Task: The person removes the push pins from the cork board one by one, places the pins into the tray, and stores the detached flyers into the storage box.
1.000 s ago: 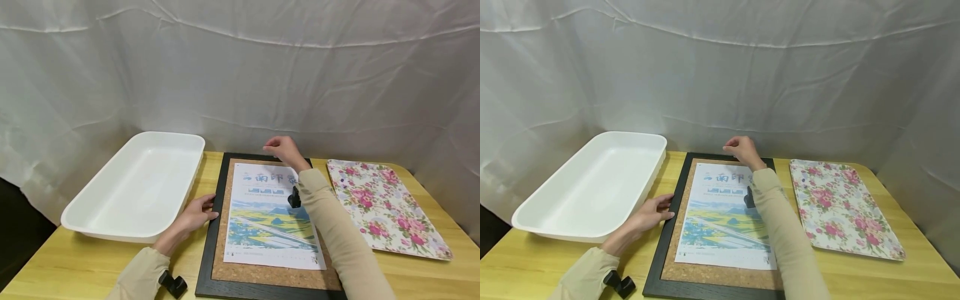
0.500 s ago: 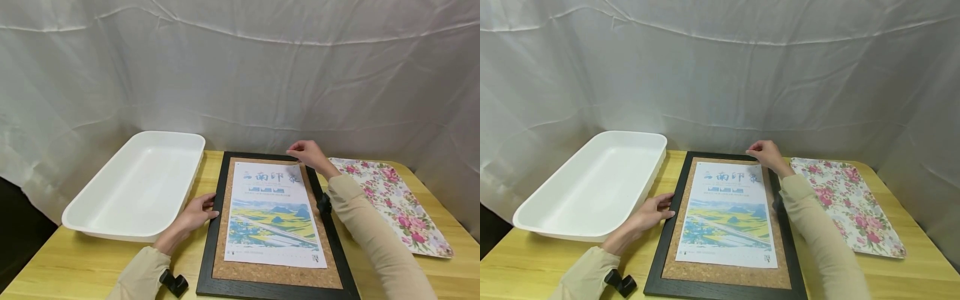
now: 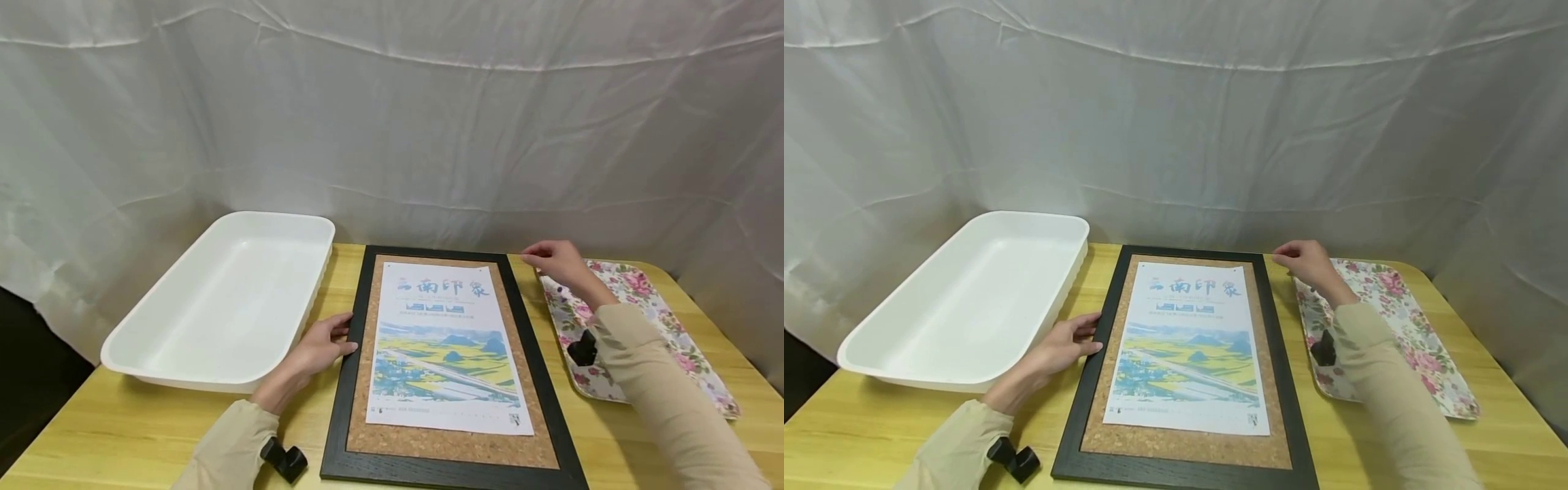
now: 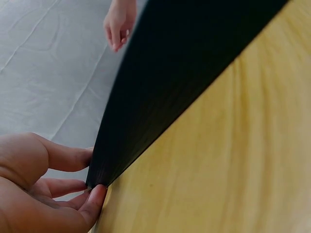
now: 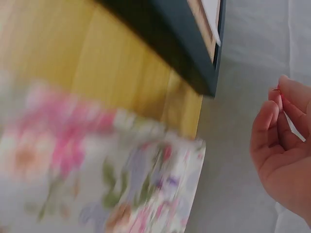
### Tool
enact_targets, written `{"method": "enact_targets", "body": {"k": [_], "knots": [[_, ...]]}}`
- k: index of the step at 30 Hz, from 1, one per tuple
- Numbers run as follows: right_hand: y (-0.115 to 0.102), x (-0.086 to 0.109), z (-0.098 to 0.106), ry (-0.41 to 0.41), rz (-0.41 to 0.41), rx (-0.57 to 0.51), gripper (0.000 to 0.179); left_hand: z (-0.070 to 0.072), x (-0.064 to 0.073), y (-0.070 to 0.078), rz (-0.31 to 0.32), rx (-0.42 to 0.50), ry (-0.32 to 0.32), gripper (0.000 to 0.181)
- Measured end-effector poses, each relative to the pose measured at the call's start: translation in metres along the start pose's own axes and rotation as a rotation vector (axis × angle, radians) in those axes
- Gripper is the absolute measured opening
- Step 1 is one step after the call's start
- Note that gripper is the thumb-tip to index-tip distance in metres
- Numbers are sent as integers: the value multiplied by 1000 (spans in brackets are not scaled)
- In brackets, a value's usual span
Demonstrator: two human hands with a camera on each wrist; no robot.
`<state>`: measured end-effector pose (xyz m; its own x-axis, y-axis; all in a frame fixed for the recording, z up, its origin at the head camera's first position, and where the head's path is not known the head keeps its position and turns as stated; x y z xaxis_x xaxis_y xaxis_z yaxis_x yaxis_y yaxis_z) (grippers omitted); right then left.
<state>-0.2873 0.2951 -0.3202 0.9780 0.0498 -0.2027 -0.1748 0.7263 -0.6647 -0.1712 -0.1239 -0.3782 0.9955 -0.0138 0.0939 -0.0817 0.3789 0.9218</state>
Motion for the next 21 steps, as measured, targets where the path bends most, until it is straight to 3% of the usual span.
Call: {"method": "enact_targets", "body": {"k": [8,21], "knots": [[26,17,20,-11,-60,70,42,1,0,0,0,8,-1,60],[61,33,36,-3,-148,141,37,0,0,1,1,3,-3,60]]}}
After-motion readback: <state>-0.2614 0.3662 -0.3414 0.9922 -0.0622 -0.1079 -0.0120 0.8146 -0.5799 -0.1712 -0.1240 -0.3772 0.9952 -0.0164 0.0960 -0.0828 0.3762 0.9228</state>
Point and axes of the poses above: each hand's wrist, its own x-axis away from the middle knuckle, its own z-axis out of the back of the hand, y = z × x, the point moved 1 cm from there along -x, towards the middle knuckle, and after that the axes turned 9 degrees about y, right-handed, at the moved point
